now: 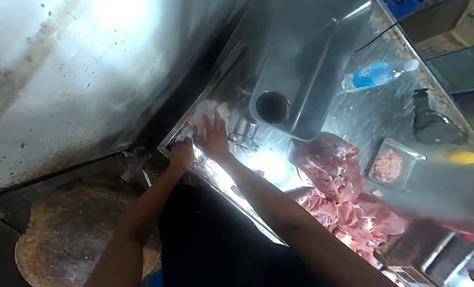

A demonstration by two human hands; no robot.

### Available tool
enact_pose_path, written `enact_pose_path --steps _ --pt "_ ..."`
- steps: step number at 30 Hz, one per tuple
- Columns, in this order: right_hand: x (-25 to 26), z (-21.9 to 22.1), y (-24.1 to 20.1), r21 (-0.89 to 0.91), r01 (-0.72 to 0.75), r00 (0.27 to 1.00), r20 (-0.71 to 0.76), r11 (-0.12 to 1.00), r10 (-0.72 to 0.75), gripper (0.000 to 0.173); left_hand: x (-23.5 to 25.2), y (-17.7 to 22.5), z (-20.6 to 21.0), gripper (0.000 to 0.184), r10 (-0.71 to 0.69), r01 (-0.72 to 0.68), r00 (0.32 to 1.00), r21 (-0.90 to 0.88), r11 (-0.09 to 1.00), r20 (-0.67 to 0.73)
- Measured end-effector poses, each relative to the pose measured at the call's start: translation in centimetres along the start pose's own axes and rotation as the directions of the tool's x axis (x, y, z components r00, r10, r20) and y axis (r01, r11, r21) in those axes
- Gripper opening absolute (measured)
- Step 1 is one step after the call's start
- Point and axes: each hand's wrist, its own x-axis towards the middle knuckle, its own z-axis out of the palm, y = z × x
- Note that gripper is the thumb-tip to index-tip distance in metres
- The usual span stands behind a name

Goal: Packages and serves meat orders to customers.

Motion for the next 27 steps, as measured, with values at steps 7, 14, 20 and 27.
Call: enact_pose_path --steps 7,14,20,27 --pt "5.5 0.4 -0.5 -0.067 -0.255 0.958 0.115 0.965 0.261 0.071 -3.6 -4.0 -2.3 0.055 -0.094 0.111 0.994 -0.612 0.783 0.059" --pt "2.4 -1.0 -3.7 0.18 -0.165 0.97 0.206 0.97 0.126 0.096 -8.4 -10.0 -5.3 0.046 -0.26 0.174 0.965 -0.841 0.512 0.041" --pt "5.8 4.0 -2.0 -0.009 -0.01 0.99 0.143 1.0 0.012 0.135 -10.6 -11.5 -6.6 0.039 -0.362 0.122 0.931 -0.9 0.418 -0.042" --pt "3.4 7.4 -3.4 0.08 0.032 0.999 0.006 0.996 -0.033 0.11 -12.9 -11.2 -5.3 0.032 -0.396 0.084 0.918 -0.973 0.214 -0.008"
